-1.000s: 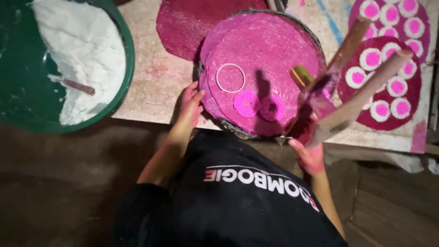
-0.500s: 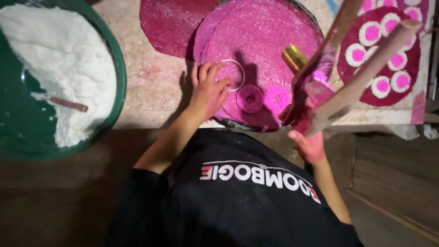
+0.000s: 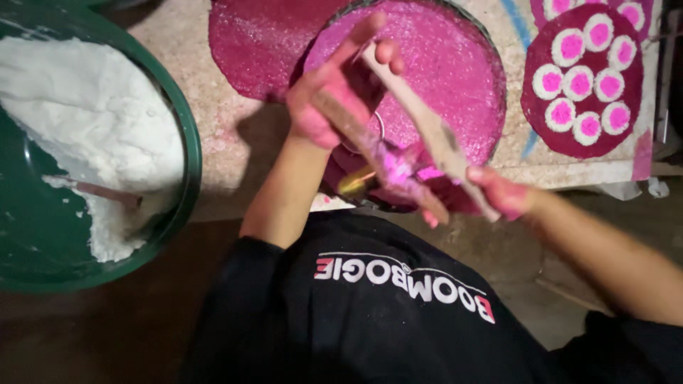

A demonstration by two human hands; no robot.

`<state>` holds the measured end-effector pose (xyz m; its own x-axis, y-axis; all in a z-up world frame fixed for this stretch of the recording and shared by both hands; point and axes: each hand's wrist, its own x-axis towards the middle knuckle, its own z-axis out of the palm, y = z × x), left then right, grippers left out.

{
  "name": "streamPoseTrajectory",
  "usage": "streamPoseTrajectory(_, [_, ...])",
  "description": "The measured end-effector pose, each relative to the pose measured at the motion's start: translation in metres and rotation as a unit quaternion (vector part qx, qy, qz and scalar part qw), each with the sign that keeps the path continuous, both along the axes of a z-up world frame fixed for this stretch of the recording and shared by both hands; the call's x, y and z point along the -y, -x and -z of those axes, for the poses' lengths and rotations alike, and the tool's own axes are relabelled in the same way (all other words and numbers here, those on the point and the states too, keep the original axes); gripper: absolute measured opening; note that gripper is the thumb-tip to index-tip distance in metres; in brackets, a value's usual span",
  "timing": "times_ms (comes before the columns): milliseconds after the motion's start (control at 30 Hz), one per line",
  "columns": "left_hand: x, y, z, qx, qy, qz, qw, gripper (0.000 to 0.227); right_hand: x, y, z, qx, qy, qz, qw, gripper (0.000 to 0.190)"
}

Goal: The person uses a wooden mallet and a circular metal mold to press pink and white powders into a woven tray, forming round decorative discs. The person repeatedly fills the mold with pink powder, taps it with the mallet, then adds white powder to create a two-toned pattern before moving the finished discs aside.

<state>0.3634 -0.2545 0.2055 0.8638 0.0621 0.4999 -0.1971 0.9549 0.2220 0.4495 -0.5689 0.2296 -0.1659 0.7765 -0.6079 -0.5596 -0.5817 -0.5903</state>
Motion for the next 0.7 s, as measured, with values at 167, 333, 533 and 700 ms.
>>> streamPoseTrajectory(167, [-0.011,-0.028,0.007,-0.002,0.006,-0.054,0.999,0.042,-0.001,-0.051,-0.021,0.093,0.021,-0.046,0.994,0.103])
streamPoseTrajectory(333, [-0.011,-0.045,0.033,-0.015,0.118,-0.055,0.991,0.035,-0.029,-0.063,-0.032,0.235,0.18,-0.068,0.953,0.097])
streamPoseTrajectory(533, [-0.003,-0.059,0.076,-0.018,0.232,-0.043,0.972,0.03,-0.052,-0.05,-0.027,0.343,0.231,-0.113,0.903,0.102])
streamPoseTrajectory(700, [-0.031,-0.061,0.099,0.028,0.194,-0.04,0.98,0.035,-0.068,-0.031,-0.016,0.414,0.199,-0.08,0.884,0.102])
